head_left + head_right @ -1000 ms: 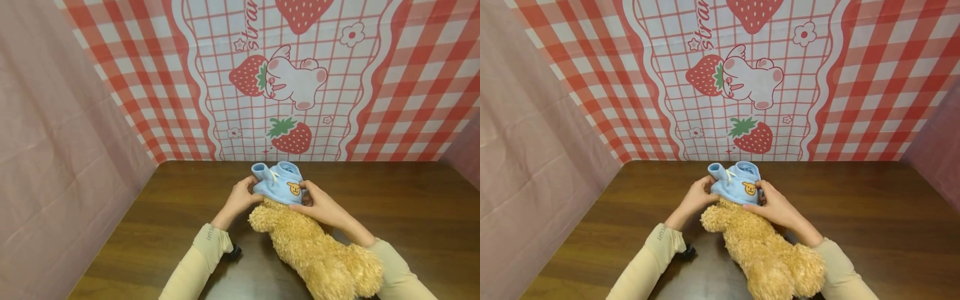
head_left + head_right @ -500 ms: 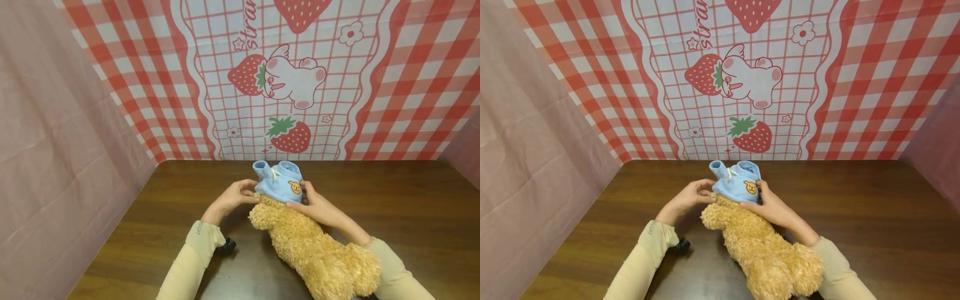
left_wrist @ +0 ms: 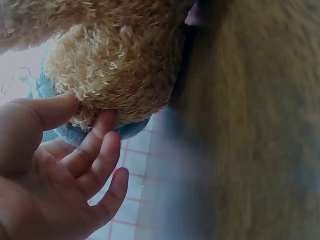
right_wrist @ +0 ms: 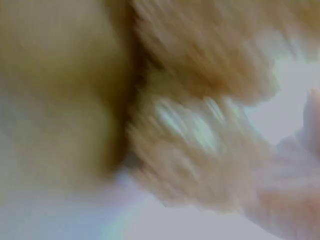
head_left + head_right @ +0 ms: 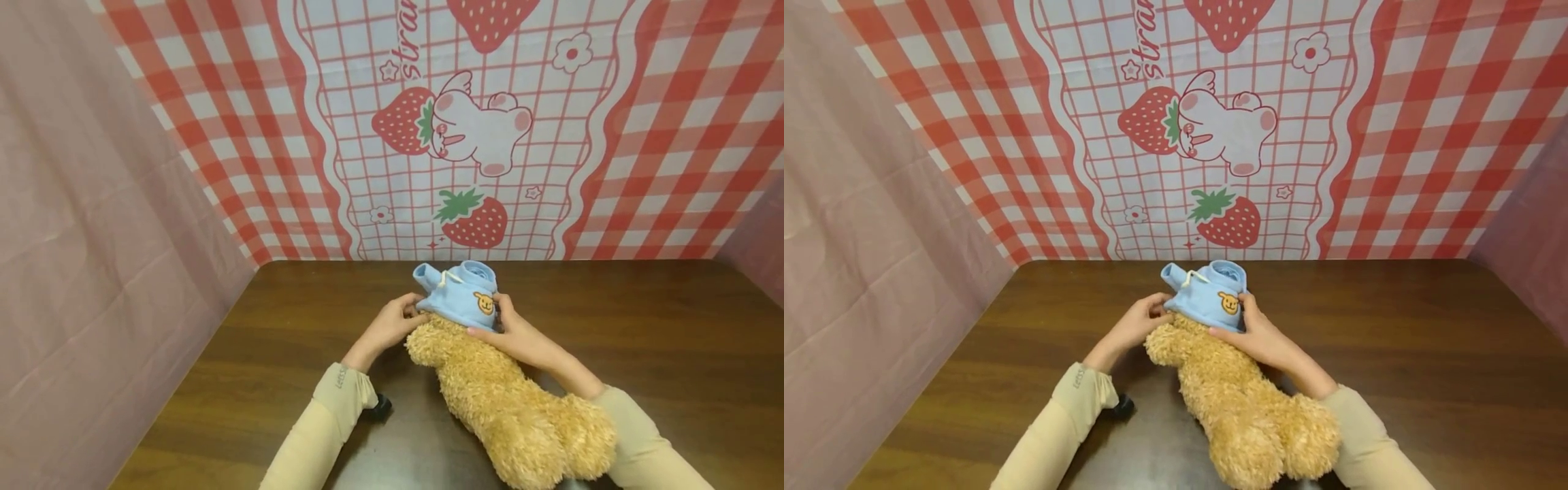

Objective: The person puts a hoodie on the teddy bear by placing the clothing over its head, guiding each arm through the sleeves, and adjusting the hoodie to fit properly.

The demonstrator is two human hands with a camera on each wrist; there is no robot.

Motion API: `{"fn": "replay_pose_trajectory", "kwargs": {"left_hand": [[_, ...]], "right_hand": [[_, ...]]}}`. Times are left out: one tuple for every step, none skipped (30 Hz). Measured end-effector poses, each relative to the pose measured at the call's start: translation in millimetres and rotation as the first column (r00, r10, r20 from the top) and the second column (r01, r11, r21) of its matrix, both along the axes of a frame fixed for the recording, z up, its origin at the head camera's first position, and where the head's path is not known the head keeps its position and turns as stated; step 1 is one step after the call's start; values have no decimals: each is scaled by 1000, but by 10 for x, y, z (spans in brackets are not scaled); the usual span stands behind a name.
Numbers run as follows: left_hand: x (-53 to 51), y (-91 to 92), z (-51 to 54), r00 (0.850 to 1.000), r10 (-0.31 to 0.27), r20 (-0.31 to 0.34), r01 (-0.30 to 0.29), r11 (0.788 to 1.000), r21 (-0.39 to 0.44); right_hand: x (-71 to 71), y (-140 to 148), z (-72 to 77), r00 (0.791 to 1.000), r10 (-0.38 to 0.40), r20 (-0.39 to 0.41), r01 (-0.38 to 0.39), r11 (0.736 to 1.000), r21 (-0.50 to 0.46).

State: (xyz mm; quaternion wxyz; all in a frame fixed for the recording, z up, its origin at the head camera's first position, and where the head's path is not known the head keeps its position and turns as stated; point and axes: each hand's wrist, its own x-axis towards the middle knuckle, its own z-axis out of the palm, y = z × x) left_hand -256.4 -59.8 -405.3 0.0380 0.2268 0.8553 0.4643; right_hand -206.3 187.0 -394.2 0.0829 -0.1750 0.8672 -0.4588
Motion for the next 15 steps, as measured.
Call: {"fn": "replay_pose_trajectory", "kwargs": {"left_hand": [[3,-4,-4,1000,-11,1,11,1000,8],[5,-6,-12,1000,-23,8,23,1000,15],[7,-6,-23,999,-31,15,31,999,22],[9,-8,-35,999,-37,25,36,999,36],[8,-9,-49,999,-37,35,35,998,52],[7,-7,-65,998,-36,49,32,997,69],[7,-3,-74,998,-30,62,25,997,78],[9,1,-81,997,-23,72,17,996,82],[11,6,-83,997,-11,73,5,997,81],[13,12,-82,997,-2,79,-5,996,85],[16,21,-75,997,9,83,-16,996,83],[21,31,-66,996,20,83,-27,996,80],[26,41,-54,996,37,76,-43,997,70],[32,49,-44,996,57,65,-60,997,57],[40,59,-33,995,79,55,-82,996,43]], "right_hand": [[-1,25,18,1000,20,5,-20,1000,6],[0,56,37,999,43,3,-43,999,18],[4,84,56,998,63,1,-63,998,29],[5,110,70,997,82,-3,-82,996,38],[8,128,86,995,95,-13,-94,994,53],[10,141,97,995,101,-21,-100,993,65],[13,146,106,995,99,-31,-96,992,87],[15,146,112,994,97,-49,-91,990,111],[16,140,118,994,88,-66,-79,989,129],[15,137,122,993,81,-91,-66,987,148],[17,131,129,991,70,-114,-51,986,161],[18,127,134,989,61,-133,-38,985,168],[20,122,136,988,51,-147,-25,985,169],[22,118,133,987,47,-155,-22,988,155],[24,114,127,987,42,-155,-20,990,139]]}}
